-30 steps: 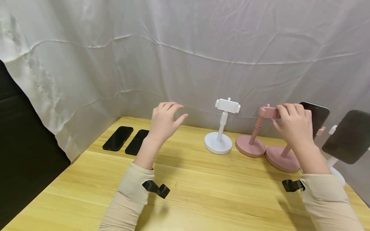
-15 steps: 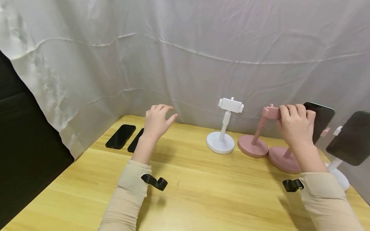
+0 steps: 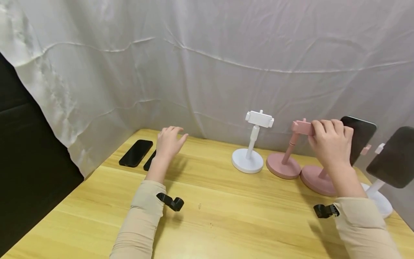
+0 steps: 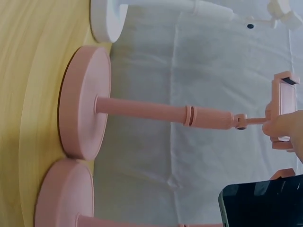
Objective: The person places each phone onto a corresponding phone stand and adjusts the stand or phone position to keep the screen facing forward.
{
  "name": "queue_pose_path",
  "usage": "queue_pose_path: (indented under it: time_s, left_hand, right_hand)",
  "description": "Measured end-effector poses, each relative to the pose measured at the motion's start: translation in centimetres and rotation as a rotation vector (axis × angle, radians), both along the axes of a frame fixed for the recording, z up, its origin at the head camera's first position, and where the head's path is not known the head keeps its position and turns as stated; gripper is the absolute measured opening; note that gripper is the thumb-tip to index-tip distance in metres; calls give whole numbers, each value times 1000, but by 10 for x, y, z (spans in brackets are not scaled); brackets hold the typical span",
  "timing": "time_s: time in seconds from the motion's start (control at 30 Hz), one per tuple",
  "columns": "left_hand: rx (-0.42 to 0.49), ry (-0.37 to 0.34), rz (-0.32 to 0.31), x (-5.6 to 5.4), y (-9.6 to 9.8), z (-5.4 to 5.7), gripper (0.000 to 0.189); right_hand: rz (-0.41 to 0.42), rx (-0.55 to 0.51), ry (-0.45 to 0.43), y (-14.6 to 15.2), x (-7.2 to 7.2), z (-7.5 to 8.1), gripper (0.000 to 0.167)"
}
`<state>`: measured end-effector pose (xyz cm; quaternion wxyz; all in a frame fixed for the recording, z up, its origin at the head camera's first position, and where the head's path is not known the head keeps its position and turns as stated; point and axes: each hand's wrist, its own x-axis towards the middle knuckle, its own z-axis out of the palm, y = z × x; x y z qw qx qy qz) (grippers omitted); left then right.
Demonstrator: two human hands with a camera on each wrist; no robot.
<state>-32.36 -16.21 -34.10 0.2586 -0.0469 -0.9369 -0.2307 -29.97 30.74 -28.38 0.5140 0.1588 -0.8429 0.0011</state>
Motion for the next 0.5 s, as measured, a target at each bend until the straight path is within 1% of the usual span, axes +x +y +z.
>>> queue_pose_path:
  time_s: [0.1, 0.2, 0.33, 0.43, 0.5]
  left_hand:
    - [7, -5, 38, -3, -4, -11, 38]
    - [25, 4, 84, -6, -8, -22, 39]
    - [54, 5, 133, -10, -10, -33, 40]
    - [73, -17, 164, -12, -11, -39, 42]
    - [84, -47, 189, -13, -12, -43, 45]
  right_hand:
    - [17, -40, -2, -4, 2, -1, 28]
    - [27, -78, -26, -7, 4, -2, 30]
    - [22, -133, -65, -11, 6, -2, 33]
    - [27, -175, -80, -14, 7, -2, 33]
    - [32, -198, -82, -16, 8, -3, 33]
